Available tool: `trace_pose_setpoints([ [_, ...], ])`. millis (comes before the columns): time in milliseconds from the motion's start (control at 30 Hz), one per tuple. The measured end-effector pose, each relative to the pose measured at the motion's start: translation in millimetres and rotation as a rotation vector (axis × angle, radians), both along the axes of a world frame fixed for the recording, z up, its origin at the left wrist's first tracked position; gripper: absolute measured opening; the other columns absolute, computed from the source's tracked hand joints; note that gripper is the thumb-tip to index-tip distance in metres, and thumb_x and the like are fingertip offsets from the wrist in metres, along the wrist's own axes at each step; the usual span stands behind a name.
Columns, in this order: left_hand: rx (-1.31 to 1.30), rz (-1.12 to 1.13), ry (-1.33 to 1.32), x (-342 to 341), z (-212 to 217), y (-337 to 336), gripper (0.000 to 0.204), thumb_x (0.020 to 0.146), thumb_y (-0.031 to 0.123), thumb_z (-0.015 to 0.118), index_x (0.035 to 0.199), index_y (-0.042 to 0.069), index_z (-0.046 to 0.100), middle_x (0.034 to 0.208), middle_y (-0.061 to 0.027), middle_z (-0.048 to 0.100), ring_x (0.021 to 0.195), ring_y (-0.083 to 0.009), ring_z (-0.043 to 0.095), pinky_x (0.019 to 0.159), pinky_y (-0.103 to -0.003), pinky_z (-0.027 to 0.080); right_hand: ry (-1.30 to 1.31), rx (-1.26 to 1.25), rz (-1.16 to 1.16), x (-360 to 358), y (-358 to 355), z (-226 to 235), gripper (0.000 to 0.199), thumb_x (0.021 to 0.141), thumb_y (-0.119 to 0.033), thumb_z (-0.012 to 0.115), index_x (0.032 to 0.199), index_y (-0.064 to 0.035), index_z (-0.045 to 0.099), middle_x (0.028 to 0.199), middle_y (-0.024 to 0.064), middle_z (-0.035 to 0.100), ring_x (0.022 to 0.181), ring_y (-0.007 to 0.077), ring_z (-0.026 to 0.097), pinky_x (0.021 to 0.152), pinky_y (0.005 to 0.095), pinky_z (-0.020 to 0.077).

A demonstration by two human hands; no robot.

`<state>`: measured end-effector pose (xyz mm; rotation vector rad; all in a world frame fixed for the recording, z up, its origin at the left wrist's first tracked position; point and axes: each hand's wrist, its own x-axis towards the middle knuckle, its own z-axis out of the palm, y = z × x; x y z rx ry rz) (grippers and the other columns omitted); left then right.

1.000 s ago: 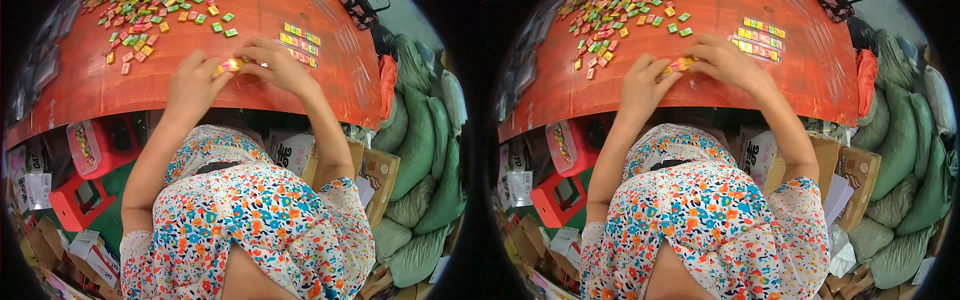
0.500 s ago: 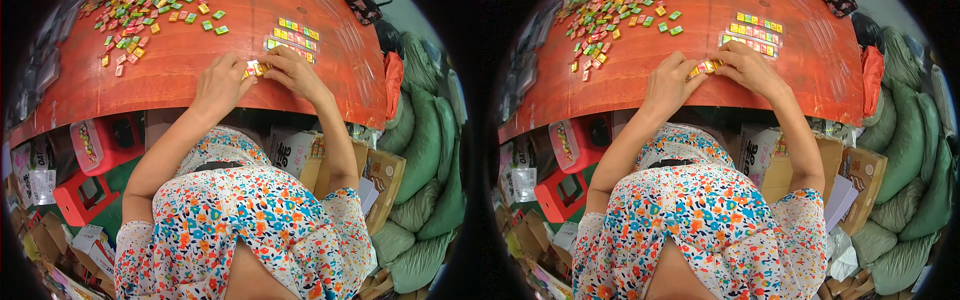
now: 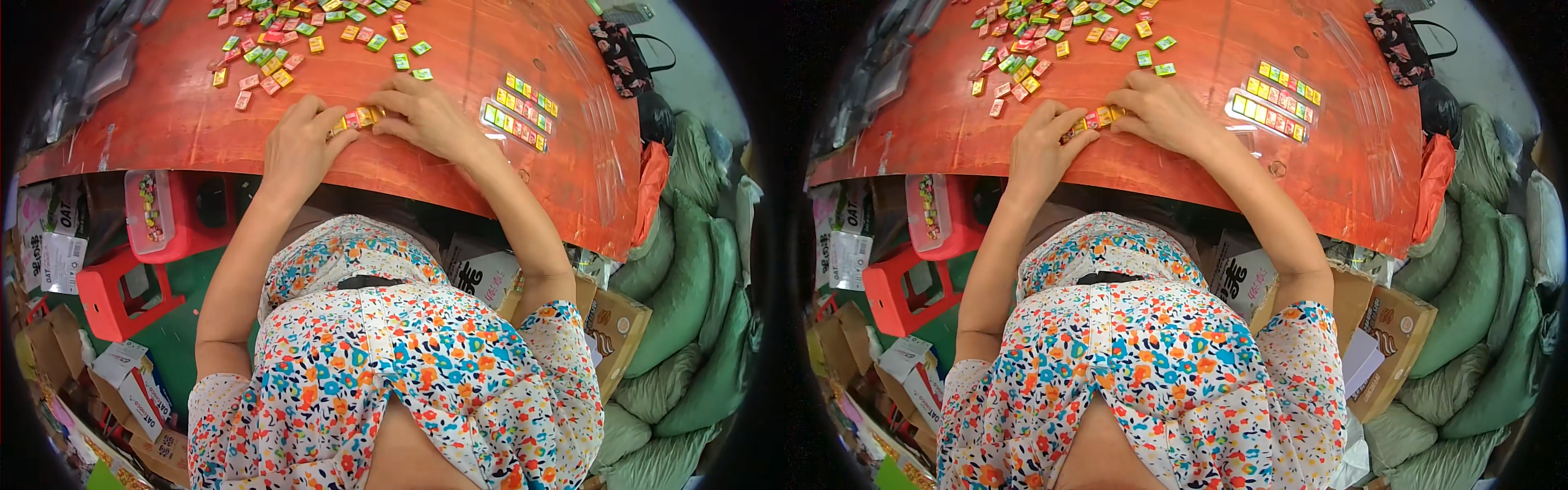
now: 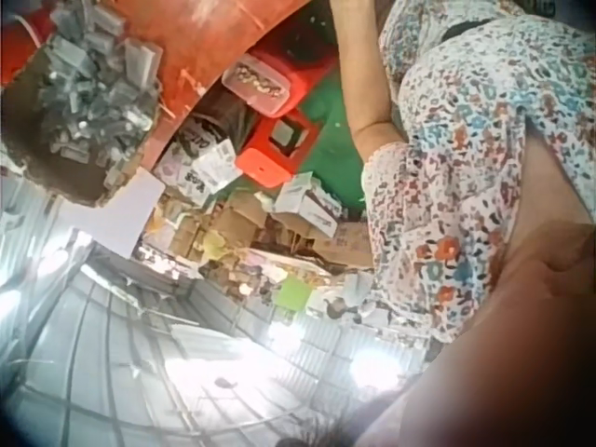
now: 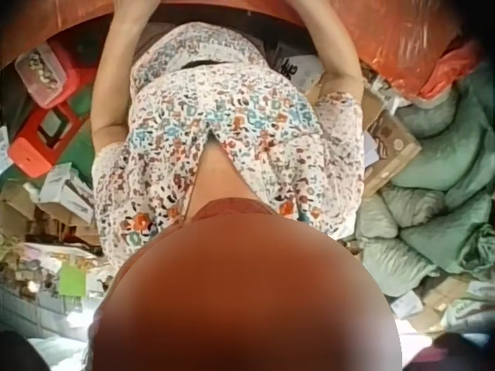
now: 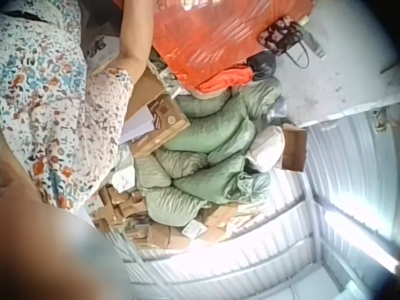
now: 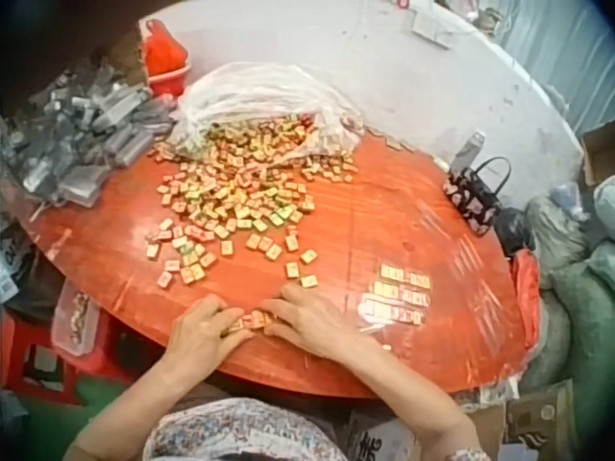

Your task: Sorting and packing small colorful toy pieces into plastic trays and then placing them into a cardboard box.

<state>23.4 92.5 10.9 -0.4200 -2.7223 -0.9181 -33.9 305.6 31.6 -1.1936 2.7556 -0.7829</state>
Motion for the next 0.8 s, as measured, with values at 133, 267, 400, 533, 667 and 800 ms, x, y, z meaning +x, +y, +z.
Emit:
trace_pose_setpoints([
  [133, 0.087, -0.001, -0.028, 6.5, 6.5, -3.8, 0.038, 0.075, 0.022, 0.078, 0.106, 0.004, 0.065, 0.093, -0.0098, 0.058, 0.085, -0.0288, 0.062, 0.070, -0.041, 0.051, 0.070, 0.040, -0.149, -11.6, 17.4, 11.9, 0.026, 0.088, -0.018, 0.064, 0.113, -0.0087, 0.066, 0.113, 0.0110, 0.062, 0.103, 0.0303, 0.061, 0.085, 0.0394, 0.0497],
  [267, 0.106, -0.011, -0.029, 9.3, 6.9, -7.1, 0.044, 0.075, 0.019, 0.079, 0.112, 0.001, 0.063, 0.101, -0.0128, 0.057, 0.089, -0.0311, 0.062, 0.074, -0.042, 0.051, 0.310, 0.120, -0.135, -31.9, 39.9, -1.4, 0.027, 0.088, -0.013, 0.062, 0.115, -0.0096, 0.064, 0.114, 0.0108, 0.062, 0.097, 0.0315, 0.063, 0.081, 0.0400, 0.0516],
  [400, 0.090, 0.020, -0.069, 11.1, 9.4, -6.4, 0.044, 0.075, 0.018, 0.079, 0.112, 0.001, 0.063, 0.102, -0.0128, 0.056, 0.090, -0.0315, 0.061, 0.076, -0.042, 0.051, 0.127, 0.111, -0.204, -17.9, 40.6, -0.7, 0.031, 0.088, -0.015, 0.064, 0.118, -0.0067, 0.063, 0.104, 0.0116, 0.066, 0.089, 0.0311, 0.065, 0.077, 0.0383, 0.0524],
  [533, 0.059, 0.020, -0.068, 7.7, 6.0, -3.1, 0.043, 0.074, 0.020, 0.079, 0.111, 0.002, 0.063, 0.100, -0.0126, 0.056, 0.089, -0.0318, 0.062, 0.075, -0.043, 0.051, -0.057, -0.034, -0.249, 0.3, 26.7, 7.9, 0.036, 0.087, -0.017, 0.067, 0.122, -0.0057, 0.062, 0.095, 0.0126, 0.068, 0.084, 0.0272, 0.066, 0.076, 0.0361, 0.0525],
  [667, 0.036, 0.015, -0.083, 2.8, 6.8, -0.3, 0.041, 0.074, 0.021, 0.079, 0.107, 0.003, 0.065, 0.099, -0.0127, 0.056, 0.086, -0.0324, 0.062, 0.074, -0.044, 0.052, -0.182, -0.024, -0.235, 0.7, 28.0, 10.0, 0.042, 0.086, -0.020, 0.071, 0.124, -0.0061, 0.061, 0.095, 0.0121, 0.068, 0.083, 0.0240, 0.066, 0.075, 0.0341, 0.0527],
  [800, -0.012, -0.001, -0.075, 1.4, 10.4, 0.9, 0.038, 0.074, 0.021, 0.078, 0.106, 0.004, 0.066, 0.098, -0.0128, 0.055, 0.086, -0.0325, 0.062, 0.074, -0.044, 0.052, -0.114, -0.033, -0.120, -4.7, 37.7, 7.8, 0.042, 0.085, -0.021, 0.071, 0.124, -0.0096, 0.062, 0.112, 0.0106, 0.062, 0.095, 0.0244, 0.064, 0.080, 0.0350, 0.0518],
])
